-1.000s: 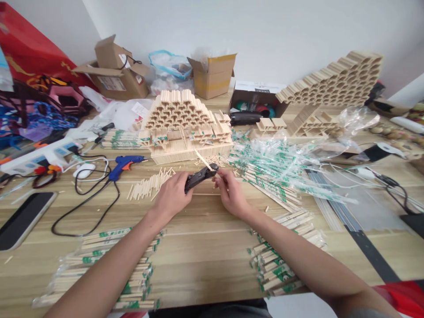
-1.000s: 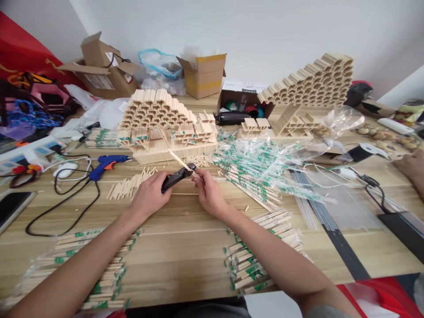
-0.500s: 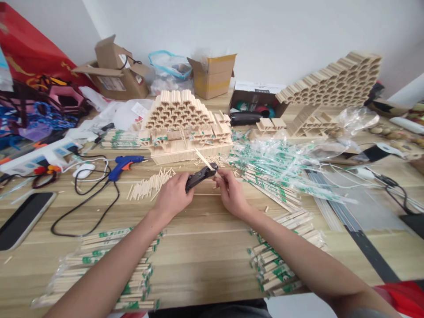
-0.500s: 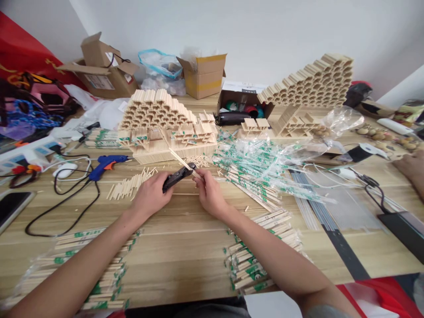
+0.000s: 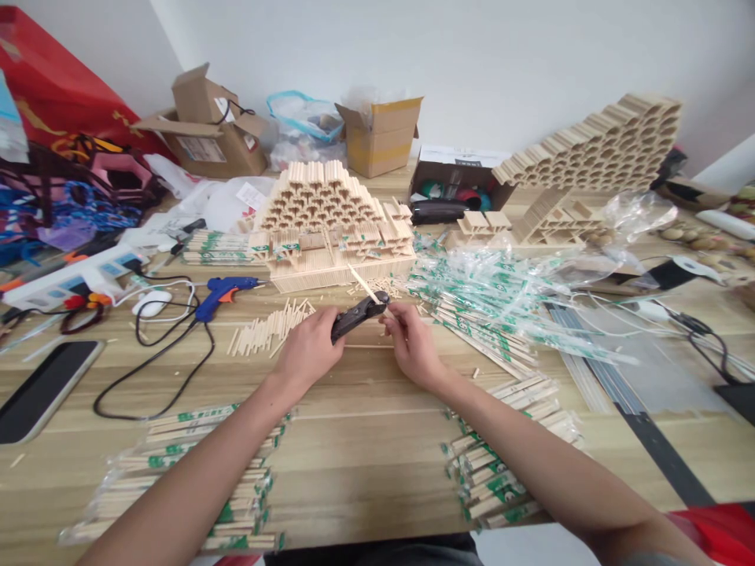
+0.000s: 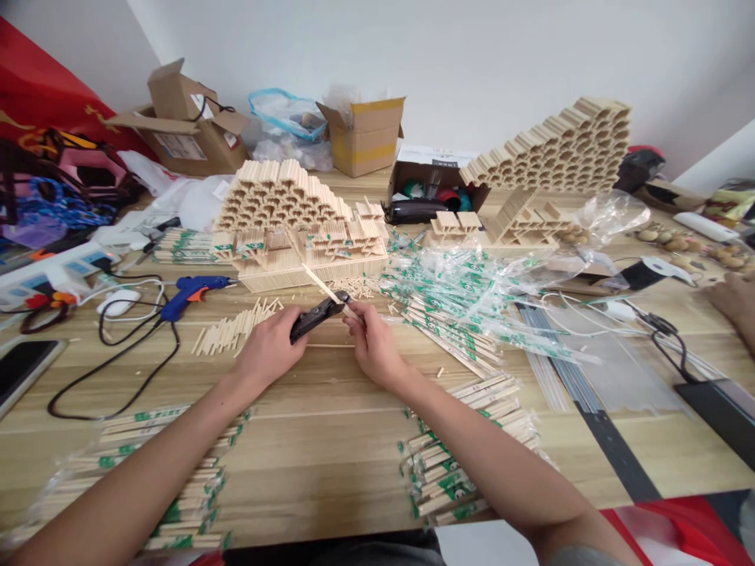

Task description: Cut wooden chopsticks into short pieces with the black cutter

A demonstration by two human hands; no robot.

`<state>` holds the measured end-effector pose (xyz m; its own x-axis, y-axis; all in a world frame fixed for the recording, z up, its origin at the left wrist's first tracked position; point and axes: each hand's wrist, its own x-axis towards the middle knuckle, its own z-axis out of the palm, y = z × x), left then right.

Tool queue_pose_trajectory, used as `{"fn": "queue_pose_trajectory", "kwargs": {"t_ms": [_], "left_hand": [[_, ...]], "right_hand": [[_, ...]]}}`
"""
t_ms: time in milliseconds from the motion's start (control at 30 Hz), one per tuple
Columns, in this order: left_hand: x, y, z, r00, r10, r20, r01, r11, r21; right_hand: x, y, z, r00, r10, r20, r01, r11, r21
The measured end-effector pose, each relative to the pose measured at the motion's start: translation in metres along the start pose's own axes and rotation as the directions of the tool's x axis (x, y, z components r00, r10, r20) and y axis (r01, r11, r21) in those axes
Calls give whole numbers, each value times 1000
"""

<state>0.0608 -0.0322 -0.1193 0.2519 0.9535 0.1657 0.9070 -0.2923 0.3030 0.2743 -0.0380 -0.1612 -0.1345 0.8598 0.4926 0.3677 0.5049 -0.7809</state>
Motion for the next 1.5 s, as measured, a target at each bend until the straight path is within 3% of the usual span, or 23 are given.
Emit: {"fn": "queue_pose_trajectory", "kwargs": {"t_ms": [400, 567, 733, 867, 1067, 1300, 1500], "left_hand": [[-1, -3, 3, 1000, -17, -1, 17, 999, 47], [0, -5, 6, 991, 3, -133, -3, 1000, 1], [6, -19, 3, 951, -81, -298, 48, 992, -114], [9, -25, 0, 929, -132, -346, 85, 985, -148], [3, -13, -4, 978, -81, -194, 73, 996, -46], [0, -6, -8, 999, -18, -39, 20, 999, 38], [0, -1, -8, 999, -4, 33, 2, 998, 59]], "right_hand": [[0, 0, -1, 1000, -17, 18, 17, 1000, 5], [3, 1, -3, 999, -50, 16, 50, 998, -36], [7, 7, -8, 998, -55, -19, 49, 969, -241], [8, 19, -9, 1000, -3, -20, -5, 916, -402], [9, 14, -11, 999, -5, -49, -20, 861, -509], [7, -7, -10, 997, -82, 15, 83, 987, -139], [7, -5, -4, 998, -7, -55, 2, 996, -89]]}}
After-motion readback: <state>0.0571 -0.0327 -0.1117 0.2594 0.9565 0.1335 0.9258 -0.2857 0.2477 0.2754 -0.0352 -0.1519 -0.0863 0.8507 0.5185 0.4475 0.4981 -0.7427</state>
